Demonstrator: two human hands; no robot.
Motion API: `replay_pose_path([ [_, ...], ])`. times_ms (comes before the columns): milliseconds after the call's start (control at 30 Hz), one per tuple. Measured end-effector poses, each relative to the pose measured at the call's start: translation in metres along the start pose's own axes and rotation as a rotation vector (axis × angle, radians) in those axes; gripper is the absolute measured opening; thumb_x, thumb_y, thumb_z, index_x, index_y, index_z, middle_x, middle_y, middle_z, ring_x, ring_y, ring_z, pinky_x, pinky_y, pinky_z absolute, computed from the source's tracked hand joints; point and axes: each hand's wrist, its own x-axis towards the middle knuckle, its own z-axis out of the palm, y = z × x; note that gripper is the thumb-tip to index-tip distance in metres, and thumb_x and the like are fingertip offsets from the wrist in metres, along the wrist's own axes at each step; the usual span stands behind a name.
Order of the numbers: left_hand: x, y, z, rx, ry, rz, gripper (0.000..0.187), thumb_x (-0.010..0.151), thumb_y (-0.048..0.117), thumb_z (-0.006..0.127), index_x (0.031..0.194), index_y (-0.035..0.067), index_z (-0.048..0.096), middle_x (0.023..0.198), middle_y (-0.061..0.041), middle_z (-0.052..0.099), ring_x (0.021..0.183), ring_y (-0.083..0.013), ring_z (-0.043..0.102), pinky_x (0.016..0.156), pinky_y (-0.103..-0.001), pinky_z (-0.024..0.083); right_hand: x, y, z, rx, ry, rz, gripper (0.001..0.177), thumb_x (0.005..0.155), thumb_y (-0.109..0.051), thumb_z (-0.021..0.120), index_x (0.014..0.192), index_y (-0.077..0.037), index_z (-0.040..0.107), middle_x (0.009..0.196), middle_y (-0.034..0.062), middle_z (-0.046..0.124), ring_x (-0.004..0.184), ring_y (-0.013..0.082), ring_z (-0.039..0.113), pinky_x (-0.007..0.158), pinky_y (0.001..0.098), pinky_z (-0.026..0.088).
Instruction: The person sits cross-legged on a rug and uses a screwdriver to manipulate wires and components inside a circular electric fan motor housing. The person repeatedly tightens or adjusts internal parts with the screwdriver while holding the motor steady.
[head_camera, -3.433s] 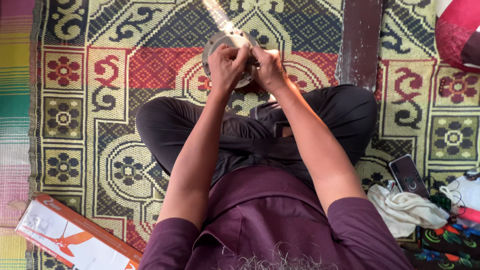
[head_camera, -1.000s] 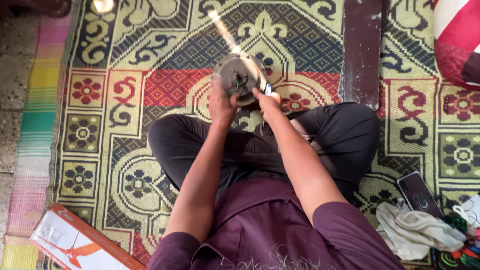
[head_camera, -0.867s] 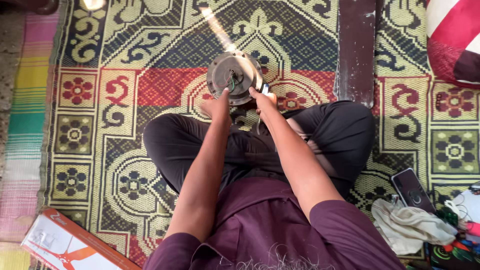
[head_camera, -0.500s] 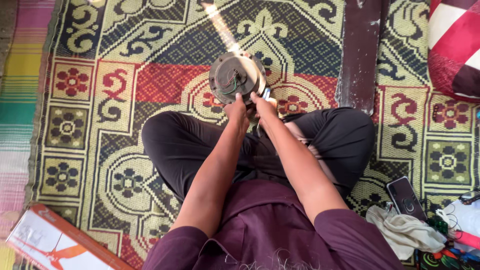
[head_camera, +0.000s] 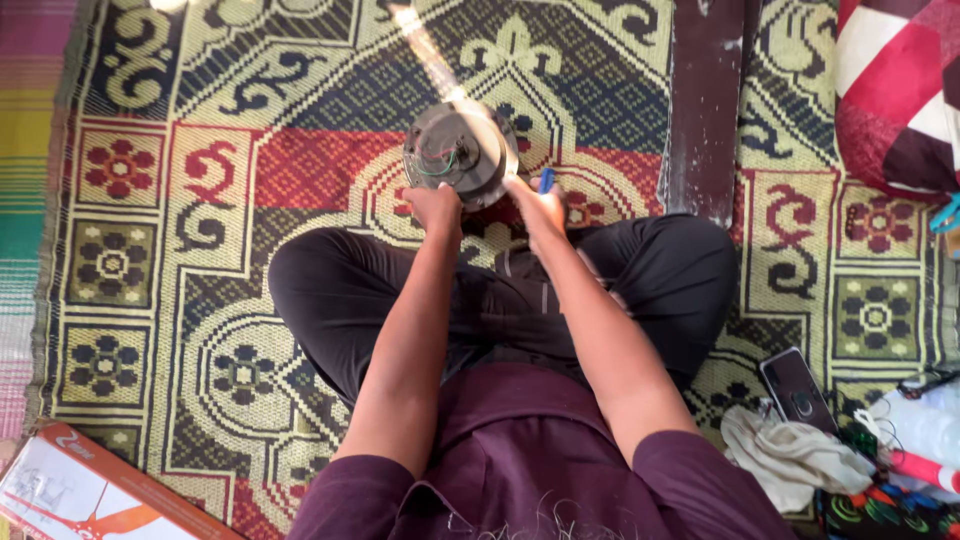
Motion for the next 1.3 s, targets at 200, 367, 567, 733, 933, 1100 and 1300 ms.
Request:
replay_pose_path([
  [200, 0.018, 0.000, -0.001, 0.081, -0.026, -0.014, 0.048, 0.083, 0.008, 0.063, 0.128, -0.001, 0.049, 0.117, -0.028, 0.067, 0.108, -0.0458, 0.065, 0.095, -0.050, 0.050, 0.000, -0.029, -0.022, -0.381, 0.076, 0.066, 0.053, 0.079, -0.055, 0.083, 0.090, -0.005, 0.069, 0.074, 0.0082, 0.067, 0.068, 0.0228, 0.063, 0.070, 0.0430, 0.049],
  [367, 0.047, 0.001, -0.009, 0.162, -0.156, 0.029, 0.043, 0.092, 0.014, 0.056, 0.135, 0.010, 0.055, 0.114, -0.019, 0.072, 0.100, -0.0389, 0.070, 0.092, -0.047, 0.053, 0.001, -0.010, -0.003, -0.358, -0.103, -0.158, 0.047, 0.077, -0.048, 0.086, 0.094, -0.008, 0.069, 0.077, 0.0073, 0.067, 0.070, 0.0237, 0.062, 0.069, 0.0410, 0.051],
  [567, 0.040, 0.008, -0.010, 0.318, 0.063, 0.237, 0.053, 0.088, 0.014, 0.073, 0.135, 0.001, 0.054, 0.125, -0.023, 0.063, 0.112, -0.0355, 0.063, 0.097, -0.046, 0.052, 0.022, 0.013, 0.007, -0.511, -0.194, -0.059, 0.056, 0.061, -0.044, 0.097, 0.087, -0.010, 0.062, 0.081, 0.0062, 0.069, 0.072, 0.0197, 0.065, 0.068, 0.0383, 0.053],
  [733, -0.007, 0.016, -0.032, 0.132, 0.016, 0.250, 0.081, 0.078, 0.032, 0.090, 0.139, -0.001, 0.049, 0.143, -0.026, 0.046, 0.128, -0.0396, 0.052, 0.108, -0.047, 0.047, 0.025, 0.017, 0.020, -0.671, -0.230, 0.085, 0.061, 0.056, -0.055, 0.098, 0.070, -0.009, 0.058, 0.068, 0.0036, 0.067, 0.061, 0.0175, 0.064, 0.063, 0.0354, 0.053],
  [933, -0.049, 0.034, -0.031, 0.318, -0.178, 0.249, 0.125, 0.069, 0.031, 0.098, 0.158, -0.003, 0.016, 0.157, -0.039, 0.009, 0.145, -0.0534, 0.023, 0.115, -0.049, 0.035, 0.025, 0.009, 0.009, -0.610, -0.305, 0.077, 0.064, 0.060, -0.056, 0.096, 0.089, -0.010, 0.062, 0.083, 0.0064, 0.067, 0.069, 0.0171, 0.059, 0.063, 0.0363, 0.049],
  [1100, -0.056, 0.047, -0.040, 0.444, -0.180, 0.277, 0.122, 0.072, 0.033, 0.092, 0.158, -0.004, 0.014, 0.170, -0.024, 0.005, 0.152, -0.0462, 0.018, 0.117, -0.047, 0.035, 0.013, -0.031, -0.005, -0.018, -0.097, -0.020, 0.069, 0.097, -0.047, 0.067, 0.142, -0.006, 0.034, 0.097, 0.0029, 0.064, 0.081, 0.0146, 0.065, 0.069, 0.0289, 0.053],
  [1300, -0.041, 0.050, -0.049, 0.569, -0.247, 0.482, 0.122, 0.073, 0.034, 0.094, 0.157, -0.007, 0.016, 0.165, -0.026, 0.014, 0.154, -0.0450, 0.015, 0.126, -0.045, 0.023, 0.025, -0.069, -0.045, 0.367, -0.027, -0.193, 0.029, 0.106, -0.027, 0.062, 0.113, 0.001, 0.060, 0.088, -0.0017, 0.055, 0.077, 0.0096, 0.061, 0.068, 0.0321, 0.070],
])
